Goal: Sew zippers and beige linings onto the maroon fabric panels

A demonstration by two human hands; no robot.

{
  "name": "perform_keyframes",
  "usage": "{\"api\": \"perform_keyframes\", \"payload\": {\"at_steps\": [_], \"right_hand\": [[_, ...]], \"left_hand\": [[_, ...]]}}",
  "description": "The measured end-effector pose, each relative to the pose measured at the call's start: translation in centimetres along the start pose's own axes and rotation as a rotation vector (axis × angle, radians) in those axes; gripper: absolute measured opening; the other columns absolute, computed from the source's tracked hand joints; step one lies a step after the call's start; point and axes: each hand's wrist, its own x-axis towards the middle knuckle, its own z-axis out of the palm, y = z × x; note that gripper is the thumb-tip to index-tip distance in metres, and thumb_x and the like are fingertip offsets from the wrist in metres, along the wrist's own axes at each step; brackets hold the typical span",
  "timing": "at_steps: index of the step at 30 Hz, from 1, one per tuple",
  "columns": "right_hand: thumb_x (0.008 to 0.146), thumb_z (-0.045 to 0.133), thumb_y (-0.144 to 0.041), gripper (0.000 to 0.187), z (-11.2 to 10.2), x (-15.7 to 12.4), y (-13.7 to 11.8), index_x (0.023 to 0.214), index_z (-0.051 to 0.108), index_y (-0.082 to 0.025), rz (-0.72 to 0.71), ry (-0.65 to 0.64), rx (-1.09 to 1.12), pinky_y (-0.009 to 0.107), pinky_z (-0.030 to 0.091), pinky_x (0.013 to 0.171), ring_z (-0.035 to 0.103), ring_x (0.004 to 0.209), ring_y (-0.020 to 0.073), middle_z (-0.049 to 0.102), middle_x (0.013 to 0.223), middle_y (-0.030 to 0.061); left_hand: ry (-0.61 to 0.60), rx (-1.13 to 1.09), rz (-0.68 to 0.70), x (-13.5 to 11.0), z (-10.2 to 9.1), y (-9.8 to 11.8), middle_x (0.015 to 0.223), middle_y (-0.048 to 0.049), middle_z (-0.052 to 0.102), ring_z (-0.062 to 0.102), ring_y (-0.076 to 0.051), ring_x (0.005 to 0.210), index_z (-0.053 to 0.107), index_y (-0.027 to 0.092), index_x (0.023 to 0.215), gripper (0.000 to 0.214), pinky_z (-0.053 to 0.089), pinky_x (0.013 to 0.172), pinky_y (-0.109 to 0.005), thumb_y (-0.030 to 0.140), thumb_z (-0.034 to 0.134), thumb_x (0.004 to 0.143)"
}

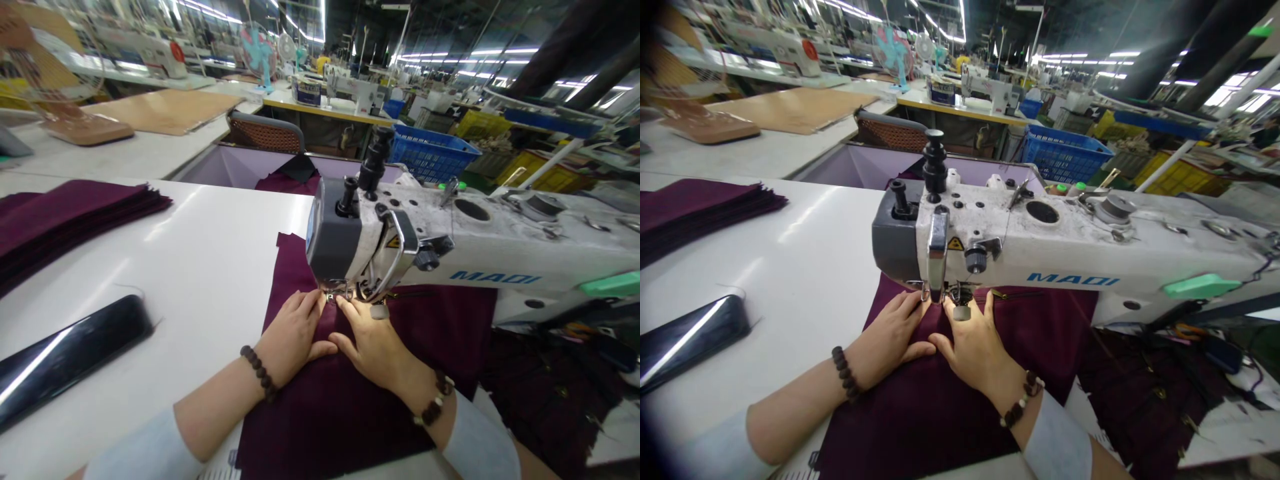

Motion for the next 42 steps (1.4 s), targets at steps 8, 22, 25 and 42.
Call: {"api": "perform_keyframes", "payload": {"at_steps": [8,22,25,42], "right_hand": [[0.085,0.048,-0.036,0.043,0.4,0.2,0.2,0.124,0.044,-0.017,0.003,0.019,-0.011,0.050,0.035,0.097,0.043,0.116,0.0265,0.049,0.125,0.0114],[0.086,0.046,-0.037,0.041,0.6,0.9,0.3,0.120,0.045,-0.015,0.006,0.005,-0.005,0.049,0.033,0.098,0.045,0.113,0.0268,0.051,0.121,0.0111],[0.087,0.045,-0.039,0.037,0.7,1.0,0.5,0.116,0.049,-0.016,-0.004,0.009,-0.039,0.052,0.028,0.099,0.047,0.109,0.0266,0.054,0.116,0.0116],[0.088,0.043,-0.036,0.040,1.1,0.6,-0.6,0.121,0.045,-0.014,0.057,0.012,-0.045,0.052,0.028,0.098,0.049,0.106,0.0265,0.054,0.116,0.0135]], "left_hand": [[-0.014,-0.033,-0.007,0.4,-0.3,-0.3,0.114,-0.0154,0.051,0.048,-0.028,0.102,0.049,0.007,0.114,0.061,0.039,0.094,-0.041,0.048,0.067,0.071],[-0.025,-0.047,0.014,0.9,-0.3,-1.1,0.122,-0.0183,0.045,0.041,-0.031,0.113,0.044,0.006,0.121,0.066,0.034,0.097,-0.044,0.051,0.061,0.075],[-0.028,-0.039,0.017,1.0,-0.3,-1.2,0.120,-0.0195,0.046,0.044,-0.031,0.108,0.045,0.004,0.120,0.067,0.032,0.098,-0.045,0.051,0.060,0.075],[-0.046,-0.070,0.057,1.1,-0.7,-1.7,0.122,-0.0185,0.046,0.044,-0.031,0.110,0.049,0.005,0.117,0.064,0.031,0.101,-0.045,0.050,0.062,0.074]]}}
